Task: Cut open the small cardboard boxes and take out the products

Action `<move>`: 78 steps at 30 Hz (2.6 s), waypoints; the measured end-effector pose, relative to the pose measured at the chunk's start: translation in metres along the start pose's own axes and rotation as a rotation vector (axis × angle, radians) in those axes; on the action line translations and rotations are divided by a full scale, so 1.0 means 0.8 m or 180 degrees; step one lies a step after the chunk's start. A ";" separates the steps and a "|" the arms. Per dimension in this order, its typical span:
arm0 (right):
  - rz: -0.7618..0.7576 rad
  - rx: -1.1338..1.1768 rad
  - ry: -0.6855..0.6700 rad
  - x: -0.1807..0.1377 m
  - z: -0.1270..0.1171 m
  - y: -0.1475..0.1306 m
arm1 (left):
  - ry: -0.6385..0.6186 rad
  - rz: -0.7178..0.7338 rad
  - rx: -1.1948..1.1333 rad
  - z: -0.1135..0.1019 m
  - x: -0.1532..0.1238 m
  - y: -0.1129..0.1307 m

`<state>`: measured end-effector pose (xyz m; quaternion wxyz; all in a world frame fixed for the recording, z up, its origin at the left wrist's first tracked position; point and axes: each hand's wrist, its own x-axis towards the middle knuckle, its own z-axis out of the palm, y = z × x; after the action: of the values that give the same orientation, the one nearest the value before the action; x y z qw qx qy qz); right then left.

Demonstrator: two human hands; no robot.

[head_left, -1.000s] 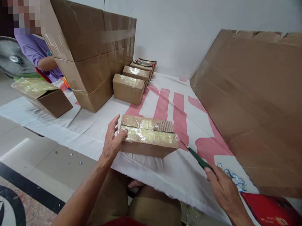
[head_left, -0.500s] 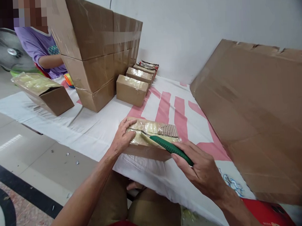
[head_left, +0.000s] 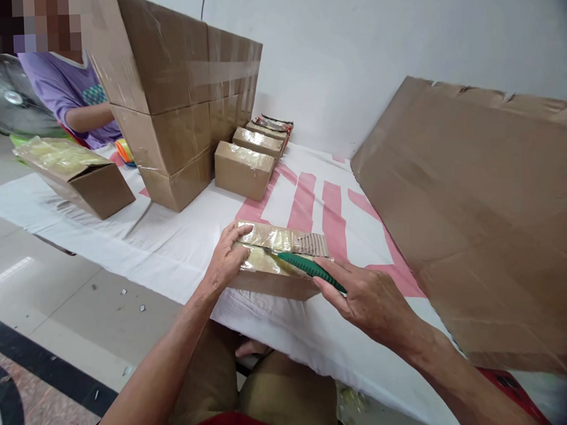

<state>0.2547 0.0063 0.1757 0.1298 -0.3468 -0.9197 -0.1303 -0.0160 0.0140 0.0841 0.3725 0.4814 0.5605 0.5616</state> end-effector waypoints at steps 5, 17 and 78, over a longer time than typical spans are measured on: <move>-0.0013 -0.0152 -0.0079 -0.009 -0.001 0.009 | -0.0010 0.0060 0.0048 -0.001 0.000 0.002; -0.0134 -0.0146 -0.0087 -0.001 -0.004 0.009 | 0.0060 0.0236 0.0012 0.002 0.000 -0.001; 0.1303 0.3311 -0.0853 0.015 0.039 0.104 | 0.0223 0.0280 0.0340 0.000 -0.062 0.000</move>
<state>0.2969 0.0842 0.1630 0.1882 -0.4217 -0.7854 0.4122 -0.0027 -0.0337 0.0783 0.3014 0.5047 0.5806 0.5633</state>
